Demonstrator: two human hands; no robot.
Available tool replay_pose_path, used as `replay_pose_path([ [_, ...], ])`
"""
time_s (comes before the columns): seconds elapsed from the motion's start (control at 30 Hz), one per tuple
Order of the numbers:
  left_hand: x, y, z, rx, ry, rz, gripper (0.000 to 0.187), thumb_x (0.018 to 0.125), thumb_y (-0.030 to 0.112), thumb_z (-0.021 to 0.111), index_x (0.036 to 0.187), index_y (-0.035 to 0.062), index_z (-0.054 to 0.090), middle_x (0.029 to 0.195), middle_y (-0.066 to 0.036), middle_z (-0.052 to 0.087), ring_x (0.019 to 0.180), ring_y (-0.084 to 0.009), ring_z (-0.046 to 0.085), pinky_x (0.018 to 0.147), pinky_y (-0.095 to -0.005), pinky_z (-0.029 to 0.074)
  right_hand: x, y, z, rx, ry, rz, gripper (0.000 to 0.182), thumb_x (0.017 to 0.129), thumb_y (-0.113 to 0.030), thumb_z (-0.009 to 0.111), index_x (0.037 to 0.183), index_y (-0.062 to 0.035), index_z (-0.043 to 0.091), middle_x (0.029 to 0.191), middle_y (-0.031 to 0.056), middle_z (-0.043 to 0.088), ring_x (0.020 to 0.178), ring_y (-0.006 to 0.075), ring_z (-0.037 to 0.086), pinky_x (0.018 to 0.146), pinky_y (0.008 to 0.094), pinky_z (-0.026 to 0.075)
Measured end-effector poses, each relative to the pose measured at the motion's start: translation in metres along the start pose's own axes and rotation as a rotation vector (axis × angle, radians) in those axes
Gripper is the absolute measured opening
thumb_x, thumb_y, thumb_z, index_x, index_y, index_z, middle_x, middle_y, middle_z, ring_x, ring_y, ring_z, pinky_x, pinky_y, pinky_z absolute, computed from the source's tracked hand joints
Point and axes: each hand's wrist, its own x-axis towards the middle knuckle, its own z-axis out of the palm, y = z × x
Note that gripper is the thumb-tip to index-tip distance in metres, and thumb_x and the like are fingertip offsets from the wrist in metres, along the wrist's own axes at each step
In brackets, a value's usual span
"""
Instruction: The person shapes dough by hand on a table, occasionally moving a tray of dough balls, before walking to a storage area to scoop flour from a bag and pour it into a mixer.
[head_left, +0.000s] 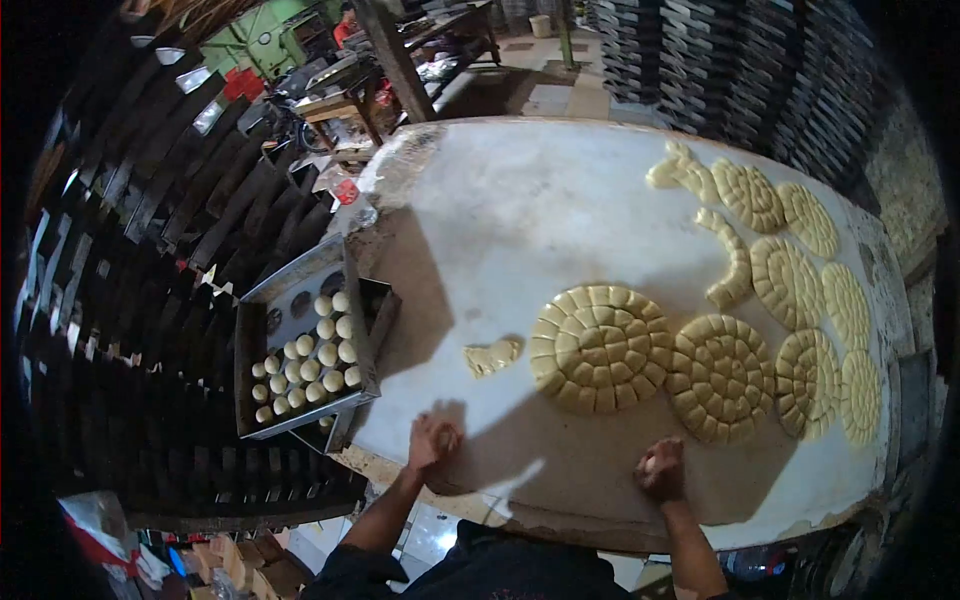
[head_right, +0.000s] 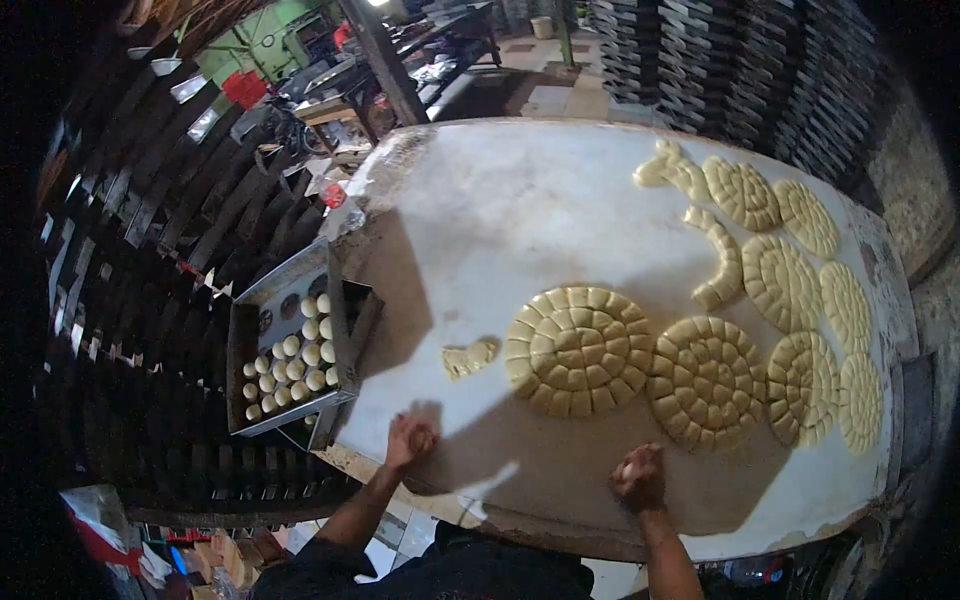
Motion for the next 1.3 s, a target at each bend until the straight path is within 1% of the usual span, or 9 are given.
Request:
replay_pose_path([
  [0.17, 0.081, 0.018, 0.032, -0.118, 0.01, -0.07, 0.036, 0.069, 0.017, 0.074, 0.103, 0.0143, 0.063, 0.107, -0.01, 0.059, 0.104, -0.0329, 0.054, 0.095, -0.0457, 0.042, 0.078, -0.009, 0.044, -0.118, 0.462, 0.784, 0.012, 0.083, -0.011, 0.056, 0.091, -0.0023, 0.051, 0.092, 0.0148, 0.051, 0.098, 0.0373, 0.051, 0.097, 0.0485, 0.037],
  [0.37, -0.022, 0.012, 0.014, -0.222, -0.193, 0.37, 0.047, 0.076, 0.008, 0.067, 0.121, 0.0087, 0.055, 0.12, -0.017, 0.056, 0.112, -0.0353, 0.055, 0.097, -0.0444, 0.046, 0.019, -0.055, 0.062, -0.221, 0.213, 0.381, 0.02, 0.088, -0.021, 0.052, 0.091, -0.0023, 0.057, 0.094, 0.017, 0.055, 0.094, 0.0365, 0.055, 0.092, 0.046, 0.04],
  [0.57, 0.009, -0.034, -0.21, -0.481, -0.283, 0.081, 0.052, 0.08, 0.006, 0.066, 0.129, 0.0064, 0.049, 0.125, -0.017, 0.053, 0.118, -0.0345, 0.052, 0.095, -0.0438, 0.046, 0.04, -0.043, -0.021, 0.609, 0.045, 1.271, 0.032, 0.093, -0.033, 0.056, 0.097, -0.0021, 0.063, 0.098, 0.0125, 0.06, 0.091, 0.0256, 0.059, 0.076, 0.0386, 0.055],
  [0.67, 0.06, -0.128, -0.294, -0.754, -0.128, -0.401, 0.044, 0.08, 0.005, 0.07, 0.122, 0.0058, 0.056, 0.118, -0.017, 0.057, 0.109, -0.034, 0.055, 0.09, -0.0397, 0.046, 0.16, -0.133, -0.001, 0.794, 0.272, 1.1, 0.033, 0.094, -0.03, 0.055, 0.107, 0.0003, 0.062, 0.105, 0.0114, 0.06, 0.096, 0.0256, 0.06, 0.083, 0.0352, 0.056],
  [0.7, 0.081, -0.158, -0.319, -0.127, 0.208, 0.047, 0.04, 0.082, 0.01, 0.069, 0.12, 0.0072, 0.057, 0.113, -0.017, 0.057, 0.106, -0.0343, 0.056, 0.089, -0.0411, 0.046, 0.255, -0.203, 0.007, 0.562, 0.053, 0.726, 0.034, 0.095, -0.025, 0.054, 0.117, 0.0013, 0.058, 0.113, 0.0116, 0.059, 0.103, 0.0255, 0.059, 0.085, 0.0355, 0.055],
  [0.93, 0.119, -0.327, -0.308, -0.023, -0.095, -0.275, 0.043, 0.078, 0.022, 0.07, 0.117, 0.0057, 0.06, 0.11, -0.025, 0.063, 0.107, -0.0405, 0.059, 0.092, -0.0449, 0.048, 0.537, -0.421, 0.141, 0.458, 0.084, -0.403, 0.036, 0.083, -0.017, 0.068, 0.114, -0.0024, 0.058, 0.114, 0.0167, 0.059, 0.109, 0.0346, 0.058, 0.092, 0.041, 0.048],
  [1.1, 0.128, -0.321, -0.33, 0.013, -0.343, -0.362, 0.075, 0.087, 0.047, 0.064, 0.145, 0.0071, 0.037, 0.131, -0.02, 0.057, 0.126, -0.0311, 0.051, 0.108, -0.0407, 0.037, 0.564, -0.42, 0.222, 0.012, -0.231, -0.411, 0.032, 0.083, -0.018, 0.066, 0.111, -0.0032, 0.06, 0.117, 0.016, 0.057, 0.121, 0.0364, 0.049, 0.101, 0.049, 0.04],
  [1.2, 0.151, -0.285, -0.36, -0.24, -0.552, -0.609, 0.097, 0.086, 0.046, 0.066, 0.152, 0.0038, 0.01, 0.144, -0.026, 0.04, 0.132, -0.0298, 0.044, 0.108, -0.0382, 0.035, 0.514, -0.383, 0.153, 0.258, 0.155, -0.361, 0.029, 0.085, -0.02, 0.063, 0.107, -0.0023, 0.06, 0.112, 0.0178, 0.058, 0.117, 0.0362, 0.05, 0.103, 0.0479, 0.038],
  [1.3, 0.208, -0.275, -0.323, 0.211, -0.185, -0.128, 0.088, 0.081, 0.038, 0.073, 0.144, -0.0031, 0.028, 0.135, -0.029, 0.048, 0.125, -0.0379, 0.048, 0.104, -0.0429, 0.04, 0.405, -0.289, 0.086, 0.178, 0.387, -0.018, 0.018, 0.083, -0.017, 0.062, 0.095, -0.0025, 0.06, 0.093, 0.0157, 0.058, 0.094, 0.0352, 0.056, 0.087, 0.0463, 0.044],
])
